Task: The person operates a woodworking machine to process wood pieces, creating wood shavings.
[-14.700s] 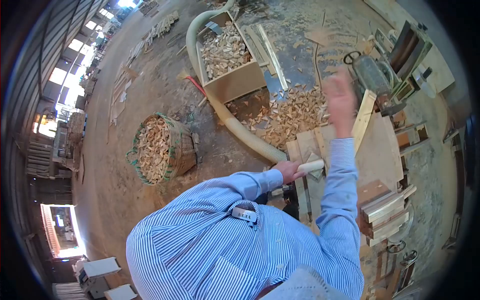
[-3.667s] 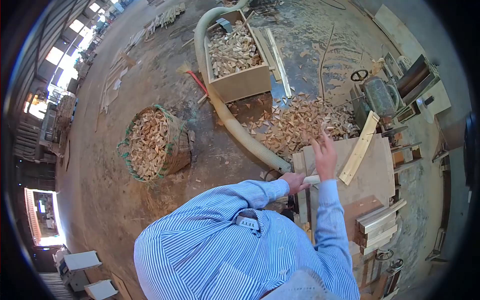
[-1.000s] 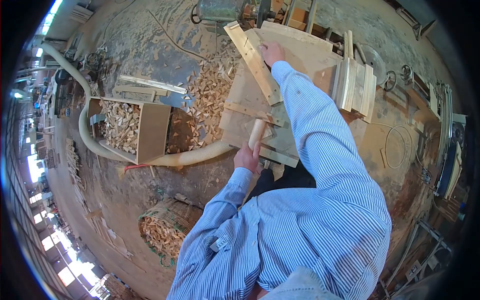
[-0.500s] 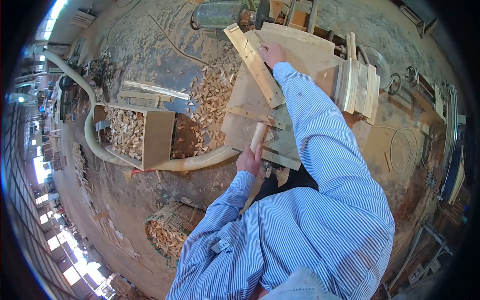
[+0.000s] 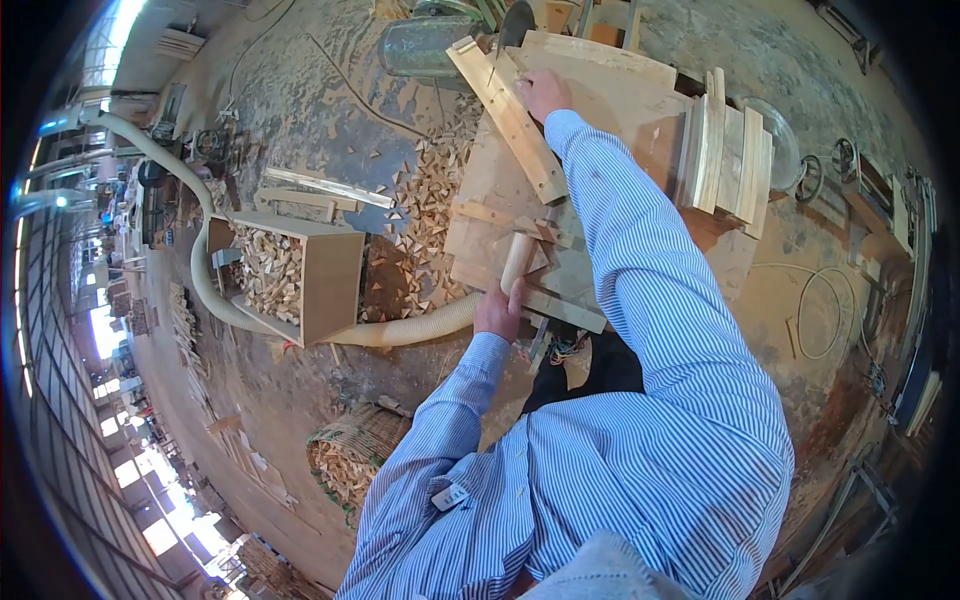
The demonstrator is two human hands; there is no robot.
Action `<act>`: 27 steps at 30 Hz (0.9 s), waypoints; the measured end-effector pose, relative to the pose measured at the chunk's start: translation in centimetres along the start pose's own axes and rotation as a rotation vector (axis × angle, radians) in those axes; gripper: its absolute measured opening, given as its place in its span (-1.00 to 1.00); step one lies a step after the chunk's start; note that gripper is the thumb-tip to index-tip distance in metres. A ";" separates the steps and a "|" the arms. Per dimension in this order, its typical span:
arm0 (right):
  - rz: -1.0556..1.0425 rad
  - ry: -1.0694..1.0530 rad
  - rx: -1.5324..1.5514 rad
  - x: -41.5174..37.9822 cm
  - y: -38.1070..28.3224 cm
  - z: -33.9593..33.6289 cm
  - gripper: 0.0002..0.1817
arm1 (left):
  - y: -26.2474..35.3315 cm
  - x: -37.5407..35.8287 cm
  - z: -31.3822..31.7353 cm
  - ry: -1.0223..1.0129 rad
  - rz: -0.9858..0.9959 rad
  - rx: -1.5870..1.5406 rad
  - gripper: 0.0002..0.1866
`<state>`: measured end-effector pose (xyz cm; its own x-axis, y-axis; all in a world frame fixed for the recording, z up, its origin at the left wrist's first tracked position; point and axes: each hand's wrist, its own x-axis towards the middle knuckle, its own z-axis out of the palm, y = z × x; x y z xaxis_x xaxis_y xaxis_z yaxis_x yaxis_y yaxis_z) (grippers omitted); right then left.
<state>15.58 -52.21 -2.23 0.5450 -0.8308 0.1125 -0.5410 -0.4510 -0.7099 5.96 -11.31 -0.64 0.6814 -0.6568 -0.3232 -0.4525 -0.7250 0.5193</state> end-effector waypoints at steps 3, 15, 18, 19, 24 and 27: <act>0.016 0.008 0.000 0.9 0.3 -0.1 -0.67 | 1.3 0.7 -0.3 -0.004 -0.013 -0.008 -0.34; -0.027 -0.020 -0.099 -2.8 -1.2 -4.5 -0.61 | 0.8 0.1 -0.2 0.027 -0.003 0.073 -0.36; -0.130 0.065 -0.241 -4.5 -0.6 -4.8 -0.63 | 0.0 -1.1 -0.3 0.023 -0.009 0.077 -0.37; -0.203 0.062 -0.332 -5.4 -1.0 -5.2 -0.64 | -0.3 -1.6 -0.4 0.021 -0.004 0.064 -0.36; -0.070 0.035 -0.128 -10.0 -2.5 -4.0 -0.70 | -1.8 -4.5 -1.2 0.003 -0.009 -0.012 -0.37; -0.012 0.016 -0.053 -11.2 -2.4 -2.7 -0.71 | -2.4 -5.4 -1.7 -0.039 -0.048 -0.006 -0.38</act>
<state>9.05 -42.73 0.15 0.5418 -0.8301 0.1321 -0.5680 -0.4774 -0.6704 4.34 -5.65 1.20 0.6788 -0.6292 -0.3786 -0.4165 -0.7545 0.5072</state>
